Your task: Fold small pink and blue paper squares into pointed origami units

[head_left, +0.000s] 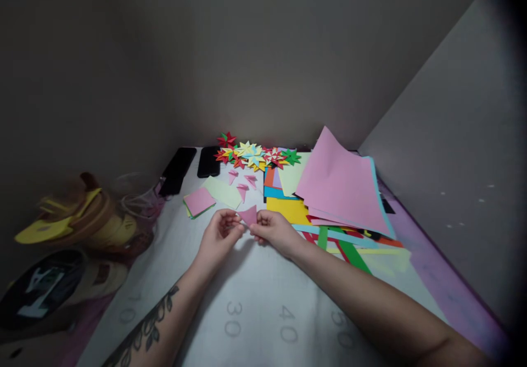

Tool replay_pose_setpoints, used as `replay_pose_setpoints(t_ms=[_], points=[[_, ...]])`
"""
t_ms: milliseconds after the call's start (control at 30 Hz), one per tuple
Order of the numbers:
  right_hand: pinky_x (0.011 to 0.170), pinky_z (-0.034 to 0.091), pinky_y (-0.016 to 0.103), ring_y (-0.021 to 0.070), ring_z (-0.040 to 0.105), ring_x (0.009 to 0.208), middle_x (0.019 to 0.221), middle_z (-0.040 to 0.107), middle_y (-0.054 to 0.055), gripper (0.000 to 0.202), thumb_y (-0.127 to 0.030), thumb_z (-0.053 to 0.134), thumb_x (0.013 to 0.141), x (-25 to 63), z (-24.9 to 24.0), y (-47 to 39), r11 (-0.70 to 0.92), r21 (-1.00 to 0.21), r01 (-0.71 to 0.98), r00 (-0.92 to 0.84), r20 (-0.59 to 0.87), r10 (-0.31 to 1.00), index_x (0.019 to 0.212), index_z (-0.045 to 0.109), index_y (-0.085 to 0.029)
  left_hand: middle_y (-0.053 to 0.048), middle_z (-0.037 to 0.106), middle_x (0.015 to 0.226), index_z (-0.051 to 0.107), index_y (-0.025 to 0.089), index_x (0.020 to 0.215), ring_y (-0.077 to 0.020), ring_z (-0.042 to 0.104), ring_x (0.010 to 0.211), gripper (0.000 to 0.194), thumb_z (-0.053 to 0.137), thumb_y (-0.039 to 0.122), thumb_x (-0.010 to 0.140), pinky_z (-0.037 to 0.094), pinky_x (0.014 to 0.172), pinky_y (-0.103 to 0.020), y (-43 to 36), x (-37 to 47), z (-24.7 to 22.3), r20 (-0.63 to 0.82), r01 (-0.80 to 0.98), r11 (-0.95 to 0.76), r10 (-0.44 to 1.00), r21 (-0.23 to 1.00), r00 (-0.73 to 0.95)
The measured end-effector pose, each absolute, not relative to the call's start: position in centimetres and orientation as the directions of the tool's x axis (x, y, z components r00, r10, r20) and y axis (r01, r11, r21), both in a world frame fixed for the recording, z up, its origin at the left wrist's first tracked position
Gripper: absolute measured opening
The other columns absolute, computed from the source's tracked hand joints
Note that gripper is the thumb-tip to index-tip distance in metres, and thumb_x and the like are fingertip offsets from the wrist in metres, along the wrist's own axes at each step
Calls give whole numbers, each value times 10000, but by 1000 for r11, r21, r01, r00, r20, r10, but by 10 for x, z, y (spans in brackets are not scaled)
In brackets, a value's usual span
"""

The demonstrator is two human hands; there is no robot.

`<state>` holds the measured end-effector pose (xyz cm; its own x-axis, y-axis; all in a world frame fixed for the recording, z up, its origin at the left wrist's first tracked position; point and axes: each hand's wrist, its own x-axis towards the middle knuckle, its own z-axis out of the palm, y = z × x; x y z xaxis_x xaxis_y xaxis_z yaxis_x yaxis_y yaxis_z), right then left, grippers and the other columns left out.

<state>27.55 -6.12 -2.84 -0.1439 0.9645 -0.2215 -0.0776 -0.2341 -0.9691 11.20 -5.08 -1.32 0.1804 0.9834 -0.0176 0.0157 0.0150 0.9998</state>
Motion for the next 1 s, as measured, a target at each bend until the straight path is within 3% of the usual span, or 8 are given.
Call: replay_pose_setpoints(t_ms=[100, 233, 500, 667, 767, 867, 1000], points=[[442, 283, 195, 70, 398, 465, 515, 489, -50, 261, -400, 665, 711, 276, -25, -63, -142, -982, 123, -145, -160, 976, 667, 595, -152, 6, 584, 790, 479, 176, 1039, -123, 564, 715, 425, 687, 268, 680, 446, 644, -231, -50, 110, -15, -35, 38, 27, 977, 999, 210], [471, 290, 199, 81, 408, 528, 565, 509, -35, 248, -378, 667, 700, 277, -18, -64, -122, -961, 247, -138, -159, 978, 655, 615, -141, 84, 444, 554, 543, 169, 969, -80, 422, 498, 282, 638, 257, 719, 311, 477, -185, -51, 108, -18, -72, 213, 17, 965, 977, 252], [402, 232, 200, 68, 315, 407, 453, 398, -77, 244, -377, 619, 745, 286, -29, -59, -186, -981, 50, -35, -187, 982, 636, 525, -180, 66, 501, 551, 555, 159, 838, -78, 432, 479, 231, 655, 292, 678, 298, 473, -180, -50, 107, -12, -128, 161, 107, 983, 981, 131], [444, 342, 188, 86, 460, 508, 637, 523, -41, 201, -356, 627, 750, 279, -30, -61, -85, -992, -91, -28, -83, 996, 795, 515, -196, 77, 511, 539, 542, 171, 864, -73, 428, 453, 276, 672, 294, 654, 285, 456, -172, -50, 109, -14, -134, 85, 127, 987, 988, 85], [449, 357, 194, 89, 479, 514, 662, 512, -57, 229, -295, 657, 709, 270, -29, -63, -74, -984, -162, -54, -66, 996, 823, 475, -215, 94, 482, 511, 516, 180, 875, -67, 411, 438, 264, 652, 247, 658, 280, 448, -167, -53, 111, -13, -140, 77, 131, 984, 988, 112], [485, 361, 211, 94, 472, 518, 609, 472, -71, 149, -235, 619, 717, 268, -29, -63, -21, -994, -111, 4, -22, 1000, 750, 476, -212, 86, 521, 532, 488, 197, 898, -80, 449, 465, 249, 611, 213, 682, 313, 477, -173, -56, 113, -10, -151, 27, 149, 961, 988, 233], [667, 416, 258, 127, 539, 699, 734, 570, -13, 76, -141, 551, 728, 275, -27, -63, 126, -990, 59, -18, 125, 992, 726, 606, -194, 51, 556, 594, 540, 181, 798, -95, 486, 540, 122, 597, 190, 690, 353, 534, -192, -56, 112, -8, -105, 43, 97, 944, 994, 313]])
